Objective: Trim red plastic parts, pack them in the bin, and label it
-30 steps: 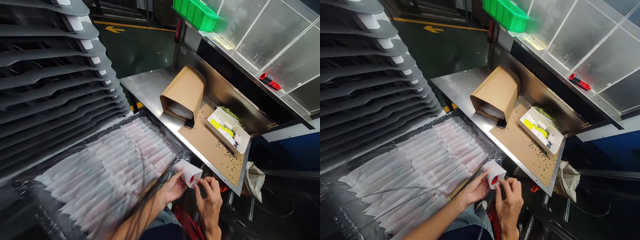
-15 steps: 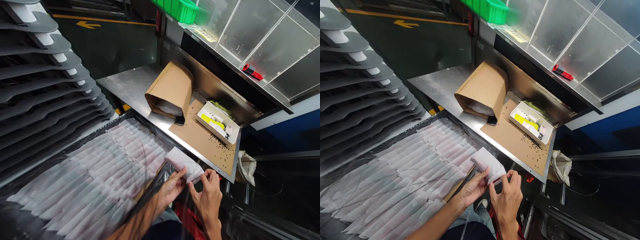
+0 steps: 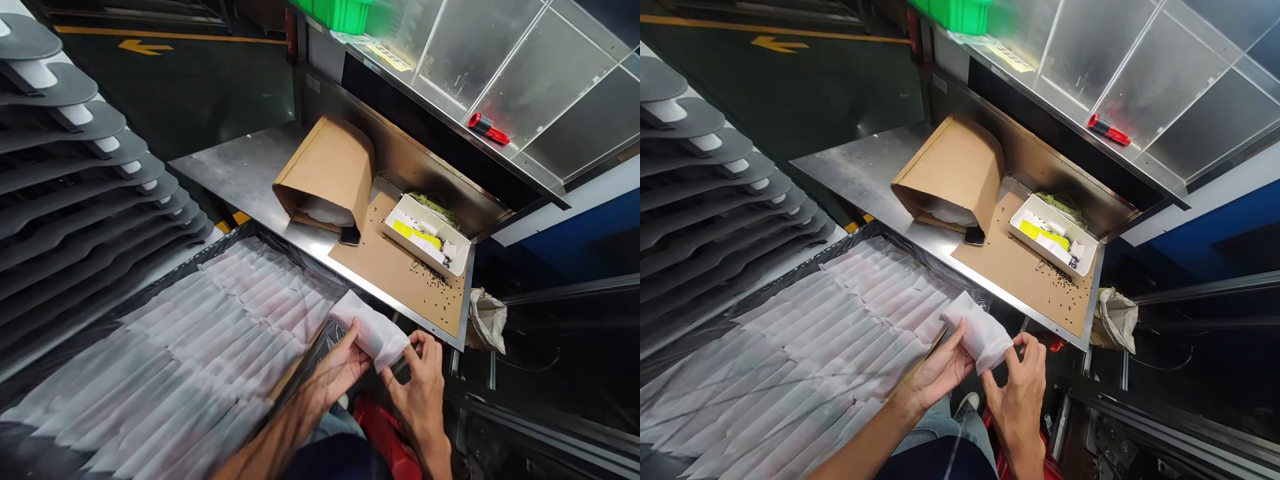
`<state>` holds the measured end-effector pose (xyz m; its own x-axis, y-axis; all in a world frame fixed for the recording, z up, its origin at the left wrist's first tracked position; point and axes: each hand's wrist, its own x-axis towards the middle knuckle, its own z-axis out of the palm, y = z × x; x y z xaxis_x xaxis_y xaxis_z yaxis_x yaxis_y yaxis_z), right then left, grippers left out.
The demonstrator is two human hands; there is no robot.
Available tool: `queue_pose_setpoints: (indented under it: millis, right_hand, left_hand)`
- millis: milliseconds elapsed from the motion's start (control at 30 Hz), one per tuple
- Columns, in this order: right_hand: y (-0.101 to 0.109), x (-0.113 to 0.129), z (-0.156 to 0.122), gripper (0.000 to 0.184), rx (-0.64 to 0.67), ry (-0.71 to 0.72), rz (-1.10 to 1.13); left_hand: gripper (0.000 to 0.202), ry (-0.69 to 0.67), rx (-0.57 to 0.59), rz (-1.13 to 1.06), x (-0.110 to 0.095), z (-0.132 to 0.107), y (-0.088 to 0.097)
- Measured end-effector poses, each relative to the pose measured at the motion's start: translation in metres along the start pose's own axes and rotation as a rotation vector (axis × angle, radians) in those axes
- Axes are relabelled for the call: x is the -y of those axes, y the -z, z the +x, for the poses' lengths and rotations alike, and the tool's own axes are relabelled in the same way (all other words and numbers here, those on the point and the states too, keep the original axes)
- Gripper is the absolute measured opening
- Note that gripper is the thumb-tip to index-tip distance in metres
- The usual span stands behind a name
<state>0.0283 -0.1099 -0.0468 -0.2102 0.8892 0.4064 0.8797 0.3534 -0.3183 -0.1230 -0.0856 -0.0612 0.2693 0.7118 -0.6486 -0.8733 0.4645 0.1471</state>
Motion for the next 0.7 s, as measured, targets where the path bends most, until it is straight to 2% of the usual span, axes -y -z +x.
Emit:
queue_pose_setpoints:
  millis: [133, 267, 367, 500, 700]
  right_hand:
    - [0.007, 0.003, 0.005, 0.015, -0.042, 0.001, 0.063]
    - [0.016, 0.001, 0.004, 0.014, -0.102, -0.018, 0.133]
    - [0.023, -0.002, 0.001, 0.017, -0.119, -0.011, 0.171]
    - [0.028, -0.008, -0.002, 0.019, -0.109, -0.010, 0.227]
    - [0.026, -0.015, -0.011, 0.024, -0.108, -0.053, 0.344]
  left_hand:
    - [0.032, 0.083, 0.007, 0.006, 0.003, 0.002, -0.003]
    - [0.024, 0.107, 0.004, -0.003, 0.002, 0.008, -0.004]
    - [0.025, 0.097, 0.005, -0.011, -0.001, 0.013, -0.004]
    - [0.038, 0.036, 0.004, -0.026, -0.004, 0.020, -0.001]
    - [0.036, 0.004, -0.004, -0.035, -0.016, 0.030, 0.002]
